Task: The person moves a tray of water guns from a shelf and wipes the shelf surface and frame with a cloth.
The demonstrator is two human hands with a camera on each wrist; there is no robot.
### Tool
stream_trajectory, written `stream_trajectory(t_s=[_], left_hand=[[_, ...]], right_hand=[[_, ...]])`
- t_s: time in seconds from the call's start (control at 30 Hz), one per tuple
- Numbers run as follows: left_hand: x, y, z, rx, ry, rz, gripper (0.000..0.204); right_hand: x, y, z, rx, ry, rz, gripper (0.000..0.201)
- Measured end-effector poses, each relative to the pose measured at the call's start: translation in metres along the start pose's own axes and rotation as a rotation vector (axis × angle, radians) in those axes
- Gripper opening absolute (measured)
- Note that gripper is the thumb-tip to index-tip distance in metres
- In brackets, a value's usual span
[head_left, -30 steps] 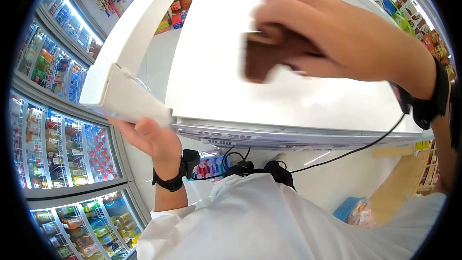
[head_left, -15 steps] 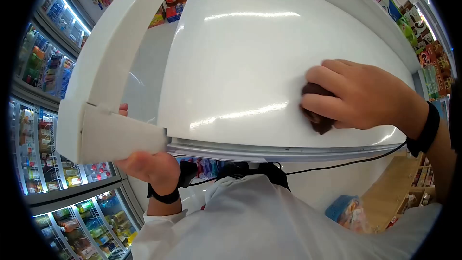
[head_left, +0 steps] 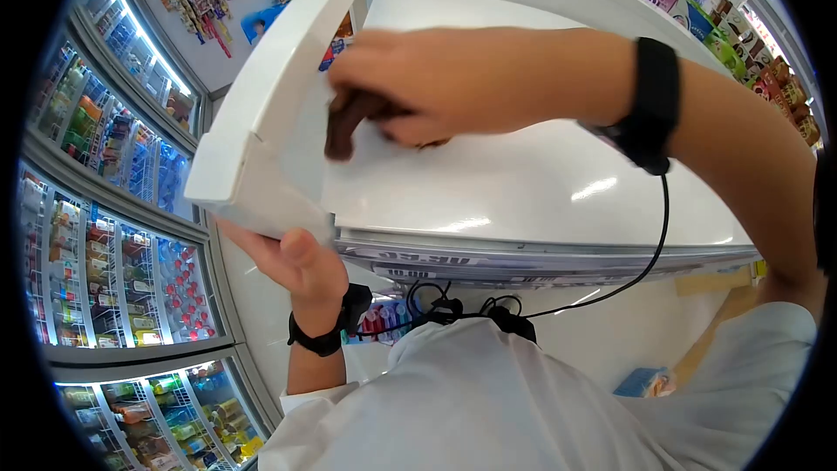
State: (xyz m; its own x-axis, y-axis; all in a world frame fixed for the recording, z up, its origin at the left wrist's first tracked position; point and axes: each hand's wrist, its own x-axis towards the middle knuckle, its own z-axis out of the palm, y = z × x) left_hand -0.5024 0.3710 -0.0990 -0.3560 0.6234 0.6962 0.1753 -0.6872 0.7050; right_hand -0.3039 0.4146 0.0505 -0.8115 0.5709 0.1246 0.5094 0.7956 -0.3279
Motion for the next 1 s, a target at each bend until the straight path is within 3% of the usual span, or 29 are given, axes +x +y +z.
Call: stream_trajectory(t_s=[0.07,0.2,0.27,0.33,0.4,0.47,0.57,0.67,0.93,1.0], left_hand=[[0.0,-0.002,-0.001,-0.002,-0.011,0.007,0.091],[-0.001,-0.003,-0.004,0.01,-0.012,-0.014,0.093],[-0.002,-0.005,-0.007,0.019,-0.008,-0.029,0.093],[-0.004,-0.007,-0.007,0.032,-0.002,-0.042,0.092],[-0.005,-0.009,-0.007,0.06,0.029,-0.023,0.09],[-0.005,-0.003,-0.006,0.095,0.043,-0.03,0.085],[-0.007,0.009,-0.003,0.129,0.019,-0.064,0.075],[-0.008,0.02,-0.004,0.278,-0.022,-0.066,0.074],[-0.012,0.008,-0.008,0.103,0.033,-0.058,0.072],[-0.006,0.013,-0.01,0.118,-0.052,-0.066,0.074]], right_hand=[[-0.022,-0.014,-0.033,0.462,-0.042,0.177,0.034],[-0.086,-0.028,-0.072,0.237,0.077,0.45,0.043],[-0.125,-0.015,-0.072,-0.056,0.092,0.417,0.047],[-0.145,-0.026,-0.068,-0.06,0.028,0.601,0.048],[-0.157,-0.025,-0.053,-0.19,0.01,0.475,0.044],[-0.159,-0.022,-0.044,-0.139,-0.11,0.503,0.05],[-0.143,-0.018,-0.032,-0.27,-0.144,0.357,0.05],[-0.115,-0.01,-0.029,-0.311,-0.174,0.257,0.046],[-0.015,0.004,0.0,-0.378,-0.144,-0.054,0.028],[0.011,0.007,0.009,-0.389,-0.105,-0.128,0.028]])
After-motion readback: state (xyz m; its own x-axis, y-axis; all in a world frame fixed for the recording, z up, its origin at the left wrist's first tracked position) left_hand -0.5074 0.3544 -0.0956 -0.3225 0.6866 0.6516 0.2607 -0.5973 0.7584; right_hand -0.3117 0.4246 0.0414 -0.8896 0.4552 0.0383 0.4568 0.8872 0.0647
